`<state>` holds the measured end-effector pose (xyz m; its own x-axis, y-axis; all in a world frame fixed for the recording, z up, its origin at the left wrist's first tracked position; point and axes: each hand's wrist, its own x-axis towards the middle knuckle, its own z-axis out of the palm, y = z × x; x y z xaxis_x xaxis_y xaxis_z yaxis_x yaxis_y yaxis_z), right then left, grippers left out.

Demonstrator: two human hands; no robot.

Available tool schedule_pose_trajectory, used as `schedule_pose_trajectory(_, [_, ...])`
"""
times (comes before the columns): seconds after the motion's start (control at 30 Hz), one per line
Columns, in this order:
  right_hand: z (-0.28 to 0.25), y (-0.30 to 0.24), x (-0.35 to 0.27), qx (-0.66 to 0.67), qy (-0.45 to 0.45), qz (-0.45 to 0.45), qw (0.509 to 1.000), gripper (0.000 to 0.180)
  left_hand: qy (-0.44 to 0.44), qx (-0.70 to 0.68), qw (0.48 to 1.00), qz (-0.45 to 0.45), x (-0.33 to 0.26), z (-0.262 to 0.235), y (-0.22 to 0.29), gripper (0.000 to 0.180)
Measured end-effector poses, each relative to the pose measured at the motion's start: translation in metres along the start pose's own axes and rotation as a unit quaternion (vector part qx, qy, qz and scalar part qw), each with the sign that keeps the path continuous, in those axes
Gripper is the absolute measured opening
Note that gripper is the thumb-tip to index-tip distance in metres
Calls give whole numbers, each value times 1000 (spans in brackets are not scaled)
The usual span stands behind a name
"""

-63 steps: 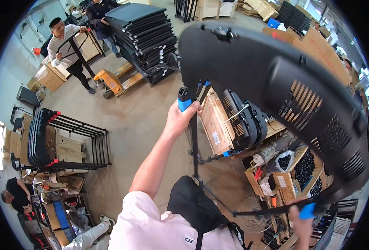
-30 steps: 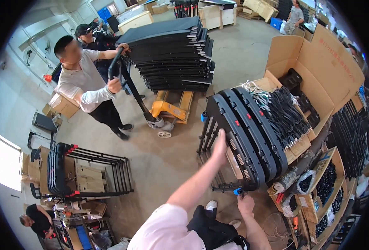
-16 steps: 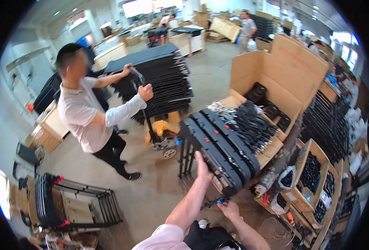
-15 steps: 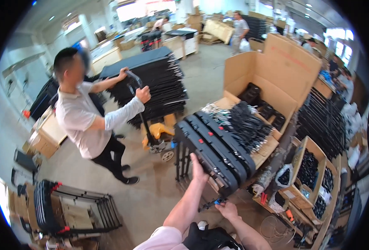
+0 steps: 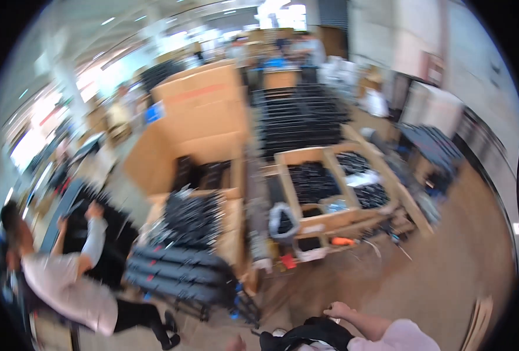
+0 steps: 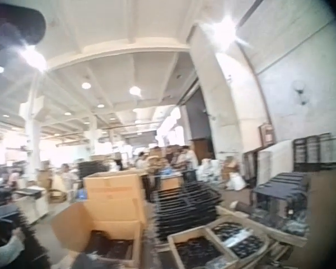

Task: Assembling various components for manufactured goods using an electric screwdriver and pliers.

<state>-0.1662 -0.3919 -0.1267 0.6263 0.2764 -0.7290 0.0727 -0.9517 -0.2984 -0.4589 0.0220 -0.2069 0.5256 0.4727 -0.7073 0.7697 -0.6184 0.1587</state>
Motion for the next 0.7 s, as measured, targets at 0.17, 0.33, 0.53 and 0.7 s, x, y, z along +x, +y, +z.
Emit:
schedule_pose_trajectory(0.17, [-9, 121, -2, 109, 9, 81, 991, 55, -47, -69, 993, 83, 9, 12, 125, 37])
schedule_pose_trajectory(0.33, [-40, 182, 7, 123, -46, 47, 990, 51, -105, -187, 976, 44, 32, 21, 245, 44])
schedule_pose_trajectory(0.53, [-102, 305, -16, 236, 100, 41, 966, 60, -193, -280, 938, 64, 57, 47, 397, 61])
schedule_pose_trajectory(0.7, [-113, 443, -63, 478, 211, 176, 834, 49, -176, -11, 929, 325, 27, 77, 618, 49])
